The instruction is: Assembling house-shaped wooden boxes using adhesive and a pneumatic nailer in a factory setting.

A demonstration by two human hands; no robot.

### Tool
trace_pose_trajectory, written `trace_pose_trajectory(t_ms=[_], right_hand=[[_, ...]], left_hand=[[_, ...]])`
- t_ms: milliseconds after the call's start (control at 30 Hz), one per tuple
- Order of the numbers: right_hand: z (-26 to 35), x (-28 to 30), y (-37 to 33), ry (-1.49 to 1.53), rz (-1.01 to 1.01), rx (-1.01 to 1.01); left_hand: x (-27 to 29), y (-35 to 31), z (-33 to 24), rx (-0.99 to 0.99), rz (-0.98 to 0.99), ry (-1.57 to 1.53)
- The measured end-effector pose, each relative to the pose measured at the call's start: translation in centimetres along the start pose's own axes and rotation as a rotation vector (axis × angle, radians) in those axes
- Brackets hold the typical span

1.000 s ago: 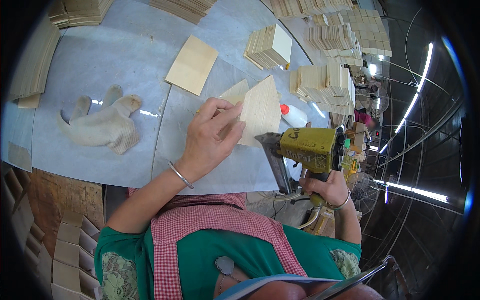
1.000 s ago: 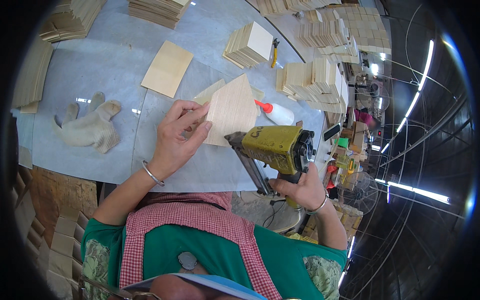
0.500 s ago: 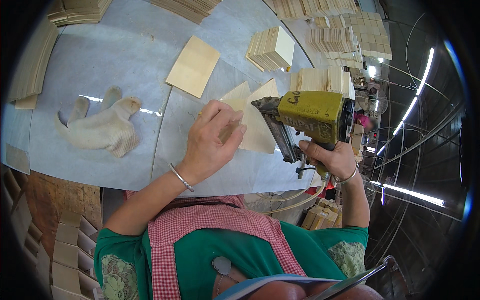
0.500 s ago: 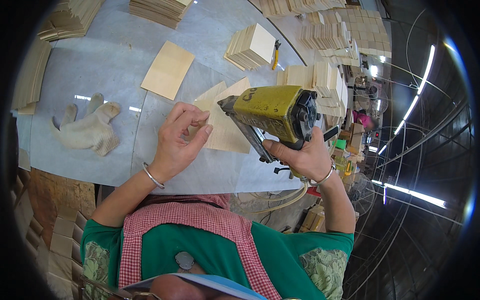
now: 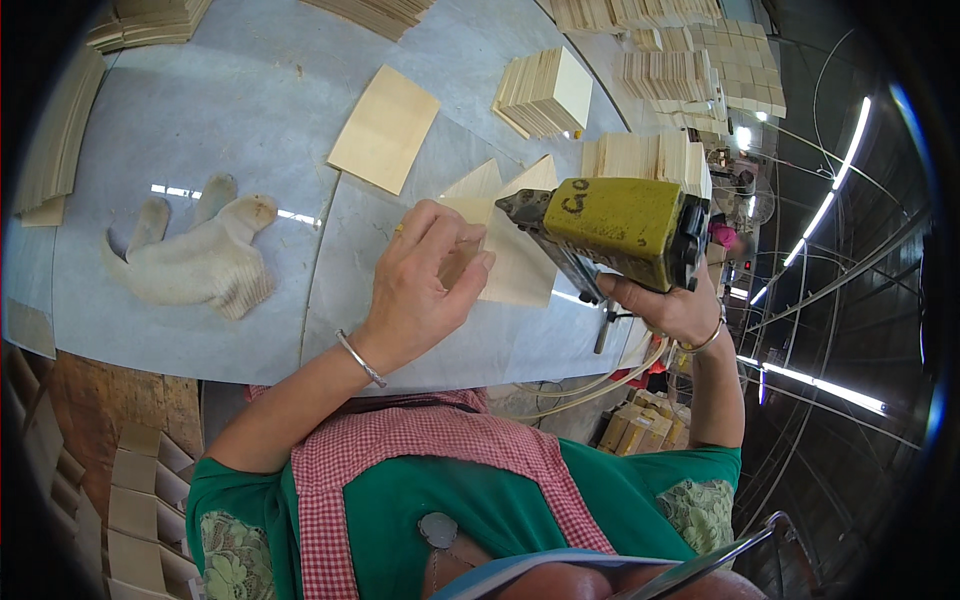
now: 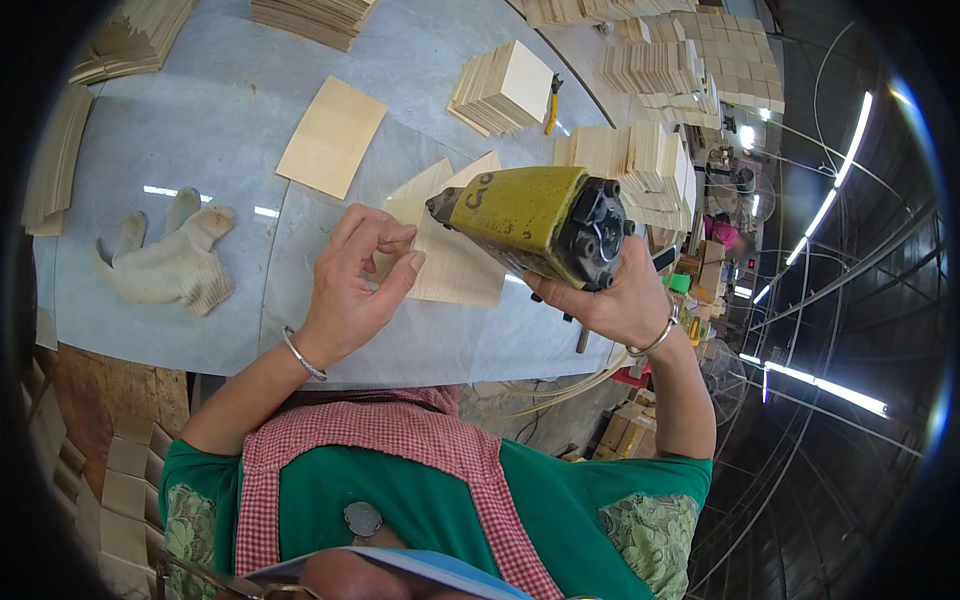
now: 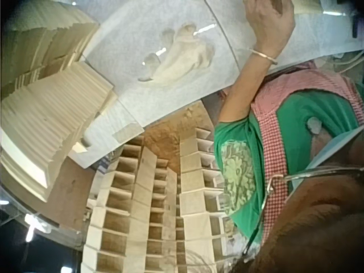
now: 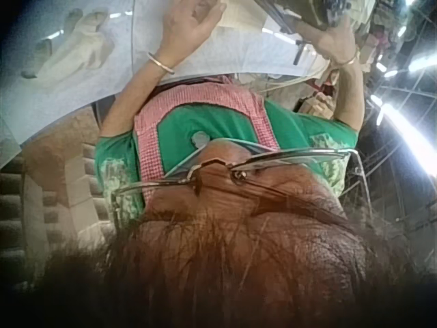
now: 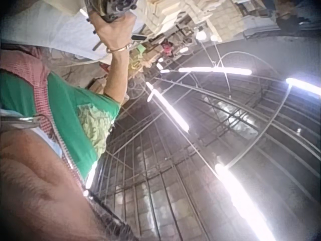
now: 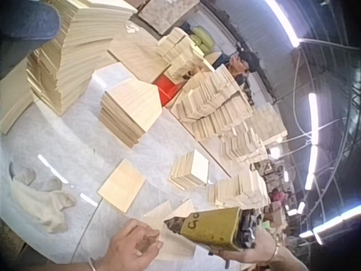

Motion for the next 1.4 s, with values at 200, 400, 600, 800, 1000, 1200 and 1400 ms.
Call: trace_pose_trajectory(t_ms=[200, 400, 600, 800, 1000, 1200, 1400], right_hand=[[0.0, 0.5, 0.5, -0.244, 0.1, 0.107], [-0.3, 0.4, 0.5, -0.094, 0.035, 0.091], [0.2, 0.3, 0.4, -0.122, 0.011, 0.128], [-0.7, 0.3, 0.4, -0.021, -0.002, 0.052], [0.7, -0.4, -0.2, -0.376, 0.084, 0.262], [-1.3, -0.8, -2.0, -0.19, -0.055, 0.274], [-2.5, -1.8, -2.7, -0.235, 0.076, 0.141]], left_hand=[[0.0, 0.2, 0.1, 0.036, 0.004, -0.028], [0.1, 0.2, 0.1, 0.027, 0.003, -0.016], [0.2, 0.2, 0.1, 0.031, 0.004, -0.019], [0.0, 0.2, 0.1, 0.037, 0.007, -0.029], [0.0, 0.2, 0.1, 0.041, -0.003, -0.019], [0.2, 0.0, 0.3, 0.077, -0.023, -0.01], [0.3, -0.1, 0.6, 0.091, -0.02, -0.033]])
Point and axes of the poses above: each hand's wrist, its own y-axis towards the middle knuckle, its own x-axis out of the back of the hand, z = x × y, the point moved 8 cm from there along y, towards the middle knuckle, and after that the axes turned 4 degrees about z, right-handed, at the moved point
